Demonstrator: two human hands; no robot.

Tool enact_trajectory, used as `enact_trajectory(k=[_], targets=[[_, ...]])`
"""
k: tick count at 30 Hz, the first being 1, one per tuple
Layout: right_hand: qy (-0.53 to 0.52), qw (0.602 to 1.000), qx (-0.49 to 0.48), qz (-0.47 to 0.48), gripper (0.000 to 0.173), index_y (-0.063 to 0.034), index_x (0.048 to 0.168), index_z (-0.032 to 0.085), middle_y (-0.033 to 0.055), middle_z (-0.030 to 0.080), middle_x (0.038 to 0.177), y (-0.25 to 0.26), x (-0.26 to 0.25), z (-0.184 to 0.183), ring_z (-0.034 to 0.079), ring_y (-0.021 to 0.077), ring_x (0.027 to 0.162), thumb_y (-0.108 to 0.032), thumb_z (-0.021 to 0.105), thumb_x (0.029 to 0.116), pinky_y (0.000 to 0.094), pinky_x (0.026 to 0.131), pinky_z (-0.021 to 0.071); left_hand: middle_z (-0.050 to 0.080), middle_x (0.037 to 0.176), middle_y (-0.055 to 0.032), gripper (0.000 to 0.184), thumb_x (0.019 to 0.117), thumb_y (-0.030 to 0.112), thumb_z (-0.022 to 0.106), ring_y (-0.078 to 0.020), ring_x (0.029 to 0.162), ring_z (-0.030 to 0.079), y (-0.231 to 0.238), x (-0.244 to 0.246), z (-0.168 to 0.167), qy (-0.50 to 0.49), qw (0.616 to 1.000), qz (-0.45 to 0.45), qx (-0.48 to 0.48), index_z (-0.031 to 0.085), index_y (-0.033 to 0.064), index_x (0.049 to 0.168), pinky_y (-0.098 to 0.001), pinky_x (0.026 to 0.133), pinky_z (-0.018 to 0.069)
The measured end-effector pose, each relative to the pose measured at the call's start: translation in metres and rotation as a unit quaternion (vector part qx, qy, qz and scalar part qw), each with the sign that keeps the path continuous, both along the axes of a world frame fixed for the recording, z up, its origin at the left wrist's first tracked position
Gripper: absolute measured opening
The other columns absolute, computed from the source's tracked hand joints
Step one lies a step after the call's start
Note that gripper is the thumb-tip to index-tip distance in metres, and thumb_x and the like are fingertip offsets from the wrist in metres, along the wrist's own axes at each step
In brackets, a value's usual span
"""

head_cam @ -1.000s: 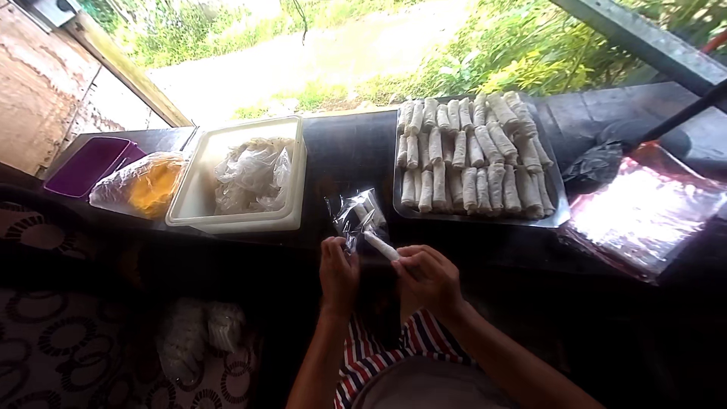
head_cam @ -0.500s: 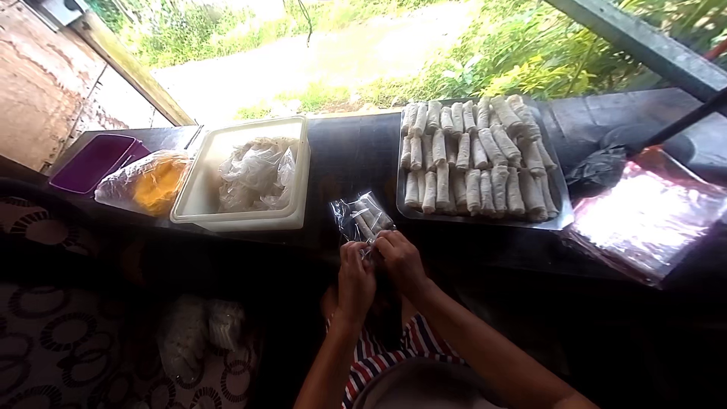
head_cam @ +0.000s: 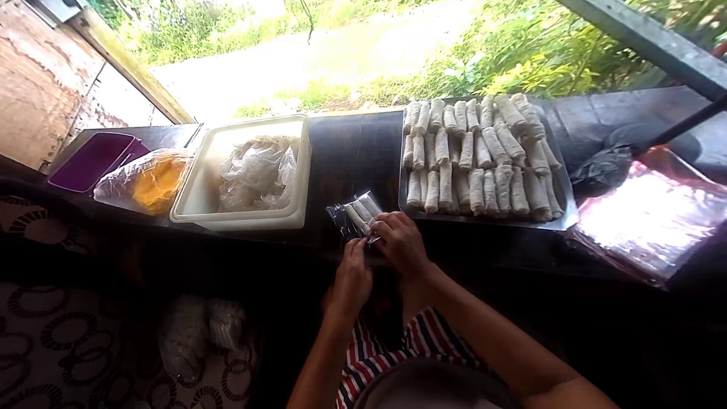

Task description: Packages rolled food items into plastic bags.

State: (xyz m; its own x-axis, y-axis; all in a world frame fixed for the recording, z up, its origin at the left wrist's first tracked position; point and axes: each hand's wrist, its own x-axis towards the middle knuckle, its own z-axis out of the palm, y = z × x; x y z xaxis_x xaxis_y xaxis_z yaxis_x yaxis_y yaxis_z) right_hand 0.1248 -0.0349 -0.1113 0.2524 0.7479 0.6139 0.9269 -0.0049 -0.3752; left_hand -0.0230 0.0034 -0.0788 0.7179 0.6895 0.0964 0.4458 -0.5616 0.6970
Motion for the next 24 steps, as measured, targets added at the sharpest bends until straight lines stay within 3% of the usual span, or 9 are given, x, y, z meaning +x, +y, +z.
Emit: enact_trajectory(k=[5,7,9,10,12,15,17,20,24], targets=[[0.001,1.0,0.004,-0.026,0.007,-0.002,0.087,0.075,0.018,0.074,0.105,0.003,-0.004,-0.005,0.07,0.0389,0.106,-0.005,0.069,0.0869,0.0528,0.087,0.0552,0.053,0.145,-0.0262,0.049,0.0911,-0.006,0.056,-0.034,0.127,0.061,0.002,0.0,0.006,0.028,0.999,-0.021,-0.015,0.056,-0.0065,0.14,-0.0401,0.103,0.0514],[-0.006,1.0,-0.002,-0.027,0.008,-0.0023,0.088,0.075,0.0182,0.074,0.106,0.001,-0.004,-0.005,0.069,0.0398,0.107,-0.004,0.068,0.0871,0.0542,0.088,0.0549,0.055,0.144,-0.0246,0.046,0.1,0.015,0.061,-0.0341,0.128,0.06,0.008,-0.005,0.01,0.041,0.998,-0.041,-0.023,0.056,-0.0048,0.141,-0.0433,0.106,0.0492],[-0.013,1.0,-0.013,-0.025,0.009,-0.0027,0.089,0.076,0.0193,0.074,0.107,-0.001,-0.005,-0.003,0.069,0.041,0.109,-0.003,0.068,0.0865,0.0563,0.088,0.054,0.065,0.132,-0.0231,0.05,0.1035,0.036,0.055,-0.0372,0.121,0.064,0.015,-0.007,0.011,0.007,0.999,-0.022,0.042,0.065,-0.0041,0.132,-0.0498,0.103,0.0503],[-0.018,0.999,-0.014,-0.025,0.009,-0.0034,0.089,0.077,0.0193,0.074,0.107,-0.001,-0.005,-0.003,0.069,0.0411,0.109,-0.003,0.068,0.0863,0.0567,0.088,0.054,0.069,0.127,-0.0218,0.051,0.1049,0.038,0.049,-0.0388,0.117,0.066,0.02,-0.006,0.01,-0.01,0.995,-0.002,0.101,0.069,-0.0036,0.127,-0.0519,0.1,0.0512],[-0.026,0.999,-0.014,-0.025,0.011,-0.0048,0.089,0.077,0.0185,0.074,0.107,-0.001,-0.005,-0.004,0.069,0.0405,0.108,-0.004,0.067,0.0868,0.0562,0.088,0.0536,0.066,0.133,-0.0196,0.048,0.1066,0.034,0.045,-0.0416,0.126,0.06,0.034,-0.002,0.006,0.001,0.982,0.017,0.187,0.068,-0.0027,0.129,-0.0573,0.104,0.0455],[-0.025,0.999,-0.014,-0.025,0.012,-0.0052,0.089,0.077,0.0179,0.074,0.107,-0.002,-0.005,-0.005,0.068,0.0402,0.109,-0.008,0.066,0.0896,0.0561,0.089,0.0533,0.046,0.157,-0.0157,0.056,0.1068,0.039,0.044,-0.0426,0.151,0.031,0.056,0.008,-0.009,0.085,0.968,-0.014,0.235,0.054,0.0004,0.146,-0.0639,0.119,0.0228],[-0.025,0.999,-0.01,-0.027,0.012,-0.005,0.089,0.077,0.0174,0.074,0.106,-0.001,-0.005,-0.006,0.069,0.0402,0.108,-0.01,0.067,0.0896,0.056,0.088,0.0539,0.04,0.161,-0.014,0.059,0.1078,0.042,0.041,-0.0398,0.155,0.023,0.064,0.015,-0.016,0.128,0.963,-0.048,0.232,0.05,0.002,0.15,-0.0668,0.12,0.0139],[-0.019,0.999,-0.002,-0.034,0.011,-0.0049,0.089,0.077,0.0163,0.075,0.105,0.0,-0.004,-0.007,0.07,0.0391,0.107,-0.012,0.068,0.0892,0.055,0.088,0.0549,0.042,0.161,-0.013,0.058,0.1083,0.041,0.04,-0.036,0.154,0.027,0.068,0.021,-0.023,0.136,0.958,-0.067,0.244,0.05,0.0019,0.15,-0.0672,0.12,0.0144],[-0.009,0.999,0.014,-0.032,0.019,-0.0081,0.107,0.078,0.0131,0.075,0.105,0.0,-0.004,-0.011,0.069,0.0363,0.106,-0.009,0.064,0.0942,0.0511,0.088,0.0552,0.047,0.157,-0.0167,0.053,0.1073,0.034,0.045,-0.036,0.151,0.033,0.069,0.024,-0.027,0.117,0.957,-0.073,0.255,0.053,-0.0006,0.147,-0.0665,0.119,0.0193]])
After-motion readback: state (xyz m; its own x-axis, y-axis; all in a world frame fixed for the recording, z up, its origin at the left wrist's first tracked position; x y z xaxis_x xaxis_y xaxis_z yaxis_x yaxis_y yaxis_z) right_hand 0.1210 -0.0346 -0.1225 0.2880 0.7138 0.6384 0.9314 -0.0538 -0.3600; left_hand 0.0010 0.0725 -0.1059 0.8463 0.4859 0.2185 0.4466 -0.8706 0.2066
